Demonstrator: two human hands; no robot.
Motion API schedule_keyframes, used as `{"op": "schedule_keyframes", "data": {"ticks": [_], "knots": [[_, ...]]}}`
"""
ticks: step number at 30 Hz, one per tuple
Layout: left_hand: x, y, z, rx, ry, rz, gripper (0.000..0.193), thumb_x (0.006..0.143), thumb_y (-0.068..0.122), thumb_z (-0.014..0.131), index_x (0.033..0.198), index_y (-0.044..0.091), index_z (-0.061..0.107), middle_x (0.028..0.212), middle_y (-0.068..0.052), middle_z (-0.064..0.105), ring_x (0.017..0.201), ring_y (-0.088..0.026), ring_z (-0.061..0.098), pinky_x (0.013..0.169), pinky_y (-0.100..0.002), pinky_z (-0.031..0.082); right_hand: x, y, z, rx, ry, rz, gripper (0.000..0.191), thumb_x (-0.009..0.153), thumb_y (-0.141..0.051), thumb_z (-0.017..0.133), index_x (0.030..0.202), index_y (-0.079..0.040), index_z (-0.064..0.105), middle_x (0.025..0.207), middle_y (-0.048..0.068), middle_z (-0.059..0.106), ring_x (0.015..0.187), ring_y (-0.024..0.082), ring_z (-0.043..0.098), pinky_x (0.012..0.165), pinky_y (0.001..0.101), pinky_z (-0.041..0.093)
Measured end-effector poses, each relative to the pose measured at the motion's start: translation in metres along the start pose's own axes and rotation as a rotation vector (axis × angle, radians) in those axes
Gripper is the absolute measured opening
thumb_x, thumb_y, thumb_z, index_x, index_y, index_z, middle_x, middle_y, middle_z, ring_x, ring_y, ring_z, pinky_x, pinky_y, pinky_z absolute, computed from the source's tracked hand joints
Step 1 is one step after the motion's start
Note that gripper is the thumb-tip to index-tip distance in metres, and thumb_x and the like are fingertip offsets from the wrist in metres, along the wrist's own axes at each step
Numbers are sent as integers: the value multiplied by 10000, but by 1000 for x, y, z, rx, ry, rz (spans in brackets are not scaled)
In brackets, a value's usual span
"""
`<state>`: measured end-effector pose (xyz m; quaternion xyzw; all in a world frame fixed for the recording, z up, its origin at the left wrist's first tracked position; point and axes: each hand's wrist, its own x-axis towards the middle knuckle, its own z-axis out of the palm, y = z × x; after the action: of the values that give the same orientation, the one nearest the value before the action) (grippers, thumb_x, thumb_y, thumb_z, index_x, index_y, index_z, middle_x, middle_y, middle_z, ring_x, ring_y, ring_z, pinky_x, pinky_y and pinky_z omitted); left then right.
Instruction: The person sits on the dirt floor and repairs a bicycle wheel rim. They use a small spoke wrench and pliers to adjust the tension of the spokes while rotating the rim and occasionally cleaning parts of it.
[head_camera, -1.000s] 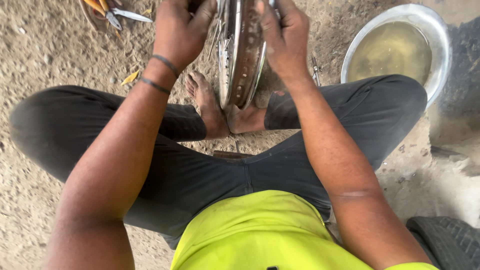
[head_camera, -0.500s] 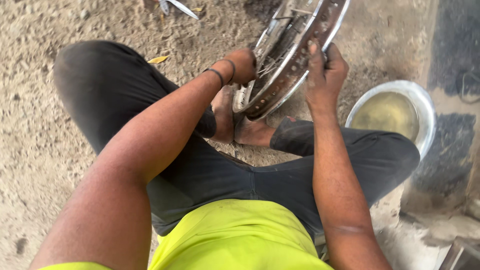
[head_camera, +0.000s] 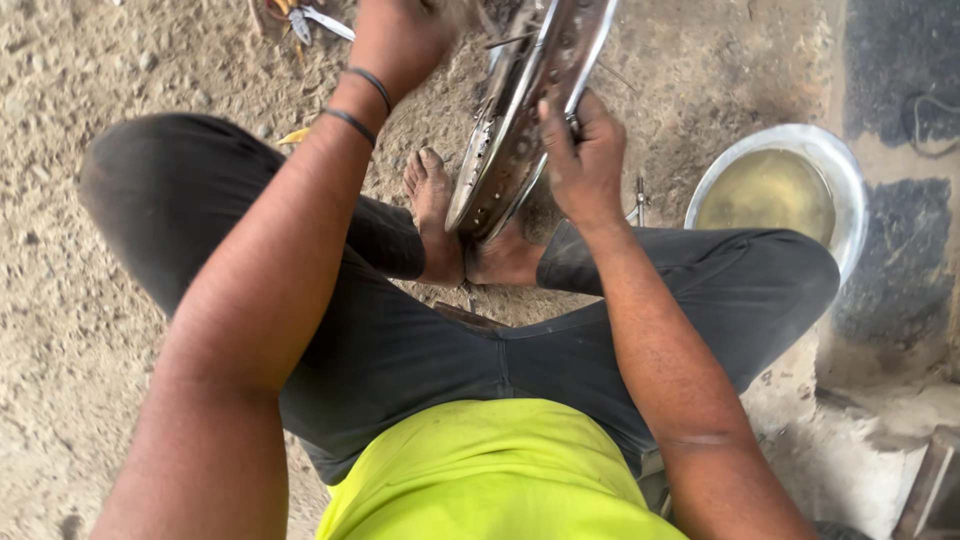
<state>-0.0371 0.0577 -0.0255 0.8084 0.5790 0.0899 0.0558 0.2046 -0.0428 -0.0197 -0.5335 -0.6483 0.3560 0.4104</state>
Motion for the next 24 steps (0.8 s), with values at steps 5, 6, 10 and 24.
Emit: {"op": "schedule_keyframes", "data": {"ticks": [5, 6, 10, 24], "knots": [[-24, 38, -17, -979, -169, -337, 186, 971, 69, 677, 1155, 71, 653, 924, -90, 758, 778, -158, 778, 693, -311, 622, -18, -11, -1, -45, -87, 66, 332, 1086, -422, 606, 992, -109, 663, 714, -55, 496, 560, 44, 450, 468, 256, 398], [-24, 40, -22, -1106, -159, -371, 164, 980, 63, 662, 1143, 53, 657, 912, -116, 759, 772, -180, 782, 689, -328, 630, -21, -12, -2, -49, -91, 33, 329, 1090, -416, 612, 1013, -101, 667, 706, -57, 513, 564, 40, 464, 482, 255, 398], [-23, 40, -26, -1523, -81, -325, 251, 977, 42, 664, 1216, 87, 603, 986, -125, 774, 881, -166, 800, 755, -324, 648, -25, -15, -6, -5, -118, 0, 317, 1094, -399, 618, 1066, -89, 681, 686, -57, 540, 557, 32, 483, 500, 252, 401], [-29, 44, -28, -873, 94, -112, 294, 1113, 273, 662, 937, 44, 714, 830, -73, 691, 750, -204, 650, 675, -361, 547, -28, -12, -8, -78, -109, 56, 277, 1084, -359, 611, 1061, -90, 672, 763, -14, 657, 587, 82, 612, 573, 302, 555]]}}
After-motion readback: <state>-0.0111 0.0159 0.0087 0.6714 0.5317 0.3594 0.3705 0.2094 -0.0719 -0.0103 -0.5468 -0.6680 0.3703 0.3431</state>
